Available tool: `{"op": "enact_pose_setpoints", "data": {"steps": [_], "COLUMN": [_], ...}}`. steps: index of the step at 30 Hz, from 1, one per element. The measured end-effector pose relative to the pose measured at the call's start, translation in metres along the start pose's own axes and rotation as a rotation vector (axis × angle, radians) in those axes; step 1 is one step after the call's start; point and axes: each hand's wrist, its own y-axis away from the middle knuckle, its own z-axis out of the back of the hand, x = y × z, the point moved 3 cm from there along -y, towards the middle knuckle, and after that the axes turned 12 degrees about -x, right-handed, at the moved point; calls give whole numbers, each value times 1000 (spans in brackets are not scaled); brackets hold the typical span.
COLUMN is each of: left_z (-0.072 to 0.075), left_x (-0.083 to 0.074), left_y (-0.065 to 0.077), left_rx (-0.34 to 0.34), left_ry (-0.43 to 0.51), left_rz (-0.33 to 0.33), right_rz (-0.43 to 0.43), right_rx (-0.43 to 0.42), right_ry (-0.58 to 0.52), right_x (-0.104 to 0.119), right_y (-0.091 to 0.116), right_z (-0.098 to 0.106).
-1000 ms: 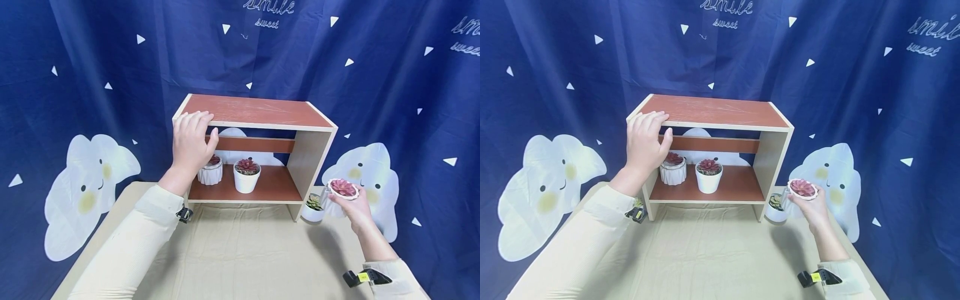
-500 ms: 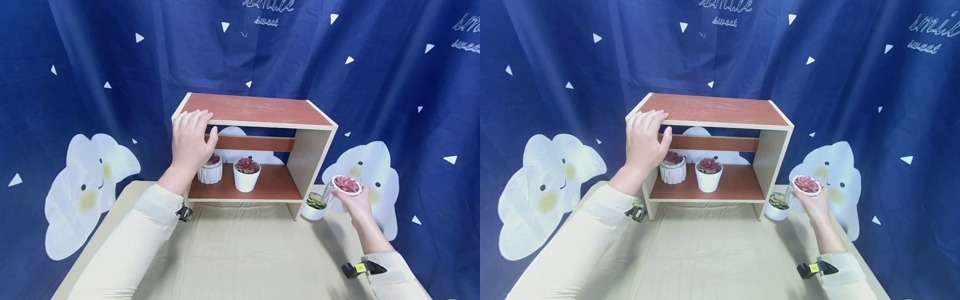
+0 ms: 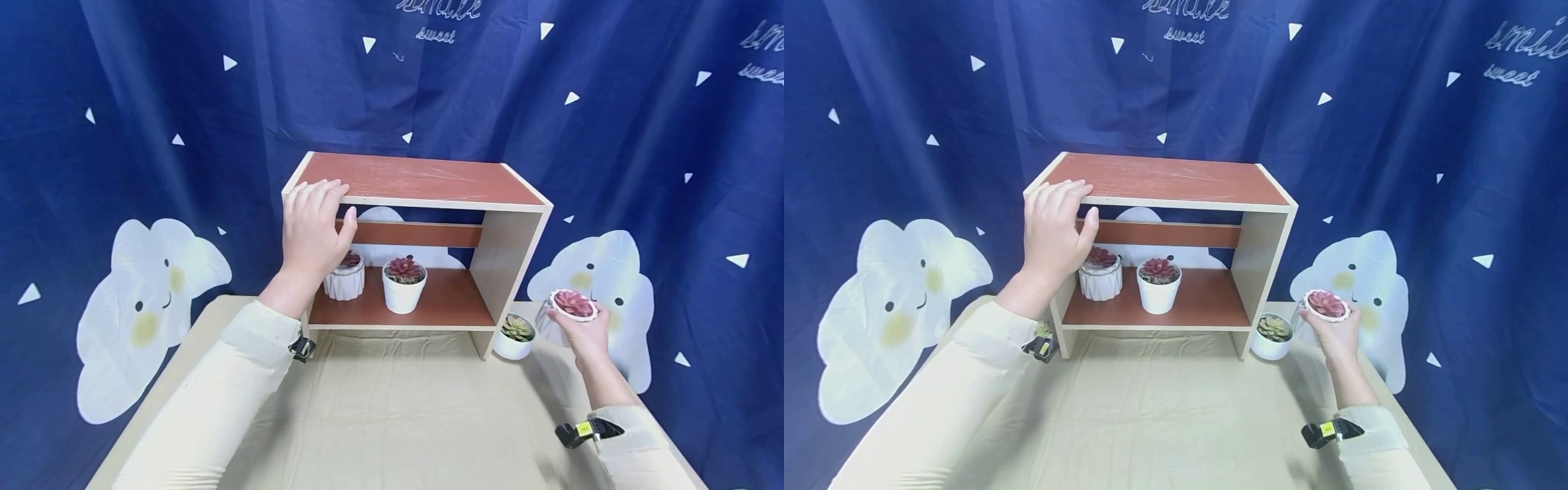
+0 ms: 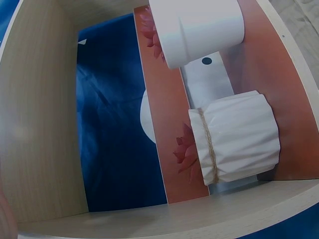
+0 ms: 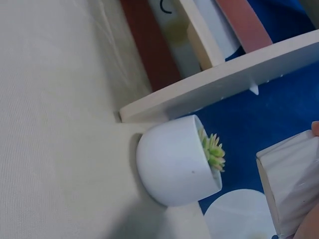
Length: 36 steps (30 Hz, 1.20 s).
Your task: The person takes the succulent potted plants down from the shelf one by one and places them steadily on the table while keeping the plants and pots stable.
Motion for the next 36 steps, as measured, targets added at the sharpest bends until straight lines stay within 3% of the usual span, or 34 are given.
{"op": "enact_pose_setpoints", "data": {"steps": [36], "left_z": [0], "left_x": [1], "left_y": [0], "left_rx": [9], "left_ry": [-3], "left_rz": [-5], "right_rz": [-64], "right_rx": [-122], "right_ry": [20], "right_x": [-63], "right_y": [-25], "right_z": [-11]}}
